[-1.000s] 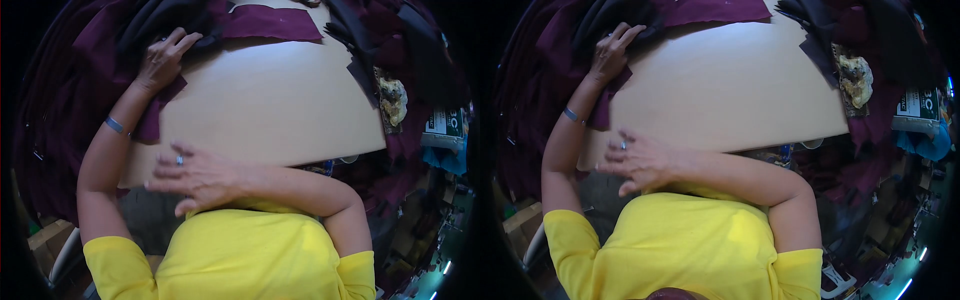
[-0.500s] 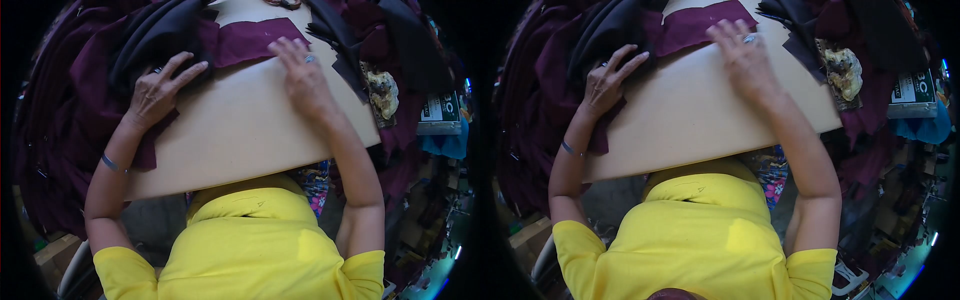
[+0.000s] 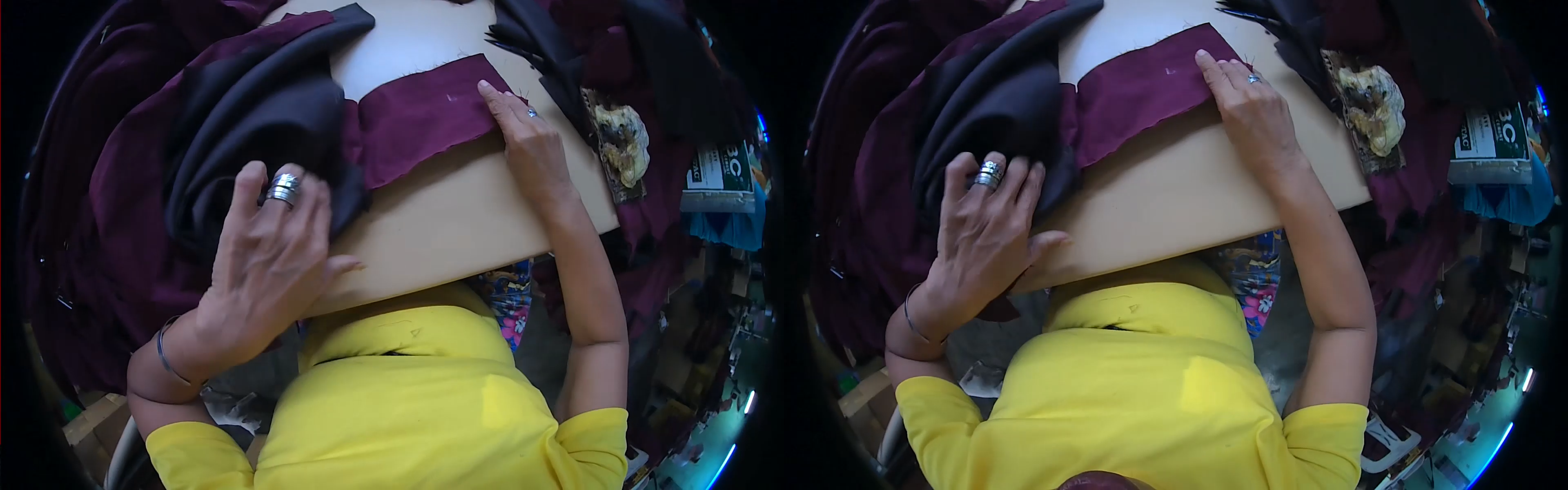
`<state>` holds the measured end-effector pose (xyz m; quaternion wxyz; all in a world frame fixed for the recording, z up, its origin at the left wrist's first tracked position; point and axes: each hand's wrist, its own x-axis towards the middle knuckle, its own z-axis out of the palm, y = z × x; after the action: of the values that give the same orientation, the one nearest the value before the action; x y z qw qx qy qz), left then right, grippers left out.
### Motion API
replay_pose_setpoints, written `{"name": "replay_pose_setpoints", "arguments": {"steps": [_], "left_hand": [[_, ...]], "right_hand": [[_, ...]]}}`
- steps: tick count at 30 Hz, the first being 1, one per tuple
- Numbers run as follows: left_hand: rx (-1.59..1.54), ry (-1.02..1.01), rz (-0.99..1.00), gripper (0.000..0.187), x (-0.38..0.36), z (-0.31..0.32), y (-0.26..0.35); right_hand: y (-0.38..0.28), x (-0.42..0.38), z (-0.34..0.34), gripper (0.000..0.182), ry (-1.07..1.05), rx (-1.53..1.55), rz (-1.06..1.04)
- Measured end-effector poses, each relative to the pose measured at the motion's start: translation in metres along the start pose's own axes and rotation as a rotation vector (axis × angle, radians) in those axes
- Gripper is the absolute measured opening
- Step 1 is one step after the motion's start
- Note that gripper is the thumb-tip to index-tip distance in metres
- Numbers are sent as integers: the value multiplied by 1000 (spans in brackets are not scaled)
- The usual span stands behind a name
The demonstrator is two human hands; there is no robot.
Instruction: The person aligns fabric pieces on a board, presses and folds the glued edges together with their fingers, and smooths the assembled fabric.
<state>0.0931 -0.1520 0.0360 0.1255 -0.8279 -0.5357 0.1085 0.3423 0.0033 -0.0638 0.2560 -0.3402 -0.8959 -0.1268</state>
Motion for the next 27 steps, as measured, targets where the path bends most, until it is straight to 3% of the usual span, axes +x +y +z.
{"name": "replay_pose_setpoints", "arguments": {"steps": [1, 4, 6, 8, 12, 13, 14, 15, 16, 17, 20, 22, 24, 26, 27], "left_hand": [[61, 122, 18, 61, 4, -2, 5], [-251, 250, 194, 58, 38, -1, 7], [-292, 239, 149, 52, 52, 36, 5], [-332, 207, 119, 49, 59, 58, 5], [-218, 444, 96, 39, 57, 74, 12], [-253, 433, 71, 42, 58, 71, 13], [-254, 435, 67, 43, 62, 71, 13], [-252, 438, 60, 43, 66, 73, 10], [-248, 435, 55, 44, 69, 74, 8], [-245, 405, 37, 47, 71, 74, 7], [-196, 431, 66, 48, 73, 75, 4], [-220, 433, 74, 52, 71, 75, 6], [-228, 418, 85, 53, 70, 74, 6], [-237, 438, 100, 55, 72, 75, 7], [-238, 413, 100, 55, 71, 75, 7]], "right_hand": [[0, -2, 0, 49, 2, 11, 8], [-2, -3, -3, 51, -31, 40, 54], [-4, -4, -9, 51, -110, 57, 135], [6, -16, -11, 53, -50, 22, 154], [-17, -38, -31, 62, -38, -153, 288], [-30, -51, -31, 68, -119, 174, 291], [-58, -58, -41, 65, -387, 126, 260], [-82, -59, -57, 64, -528, 313, 121], [-100, -56, -72, 63, -571, 577, -12], [-110, -62, -80, 57, -472, 881, -76], [-81, -75, -110, 44, -448, 1198, 314], [-65, -106, -112, 33, 40, 1477, 751], [-35, -141, -118, 19, 299, 1337, 904], [-14, -180, -106, 20, 271, 888, 1041], [-7, -191, -97, 23, 58, 640, 1039]]}}
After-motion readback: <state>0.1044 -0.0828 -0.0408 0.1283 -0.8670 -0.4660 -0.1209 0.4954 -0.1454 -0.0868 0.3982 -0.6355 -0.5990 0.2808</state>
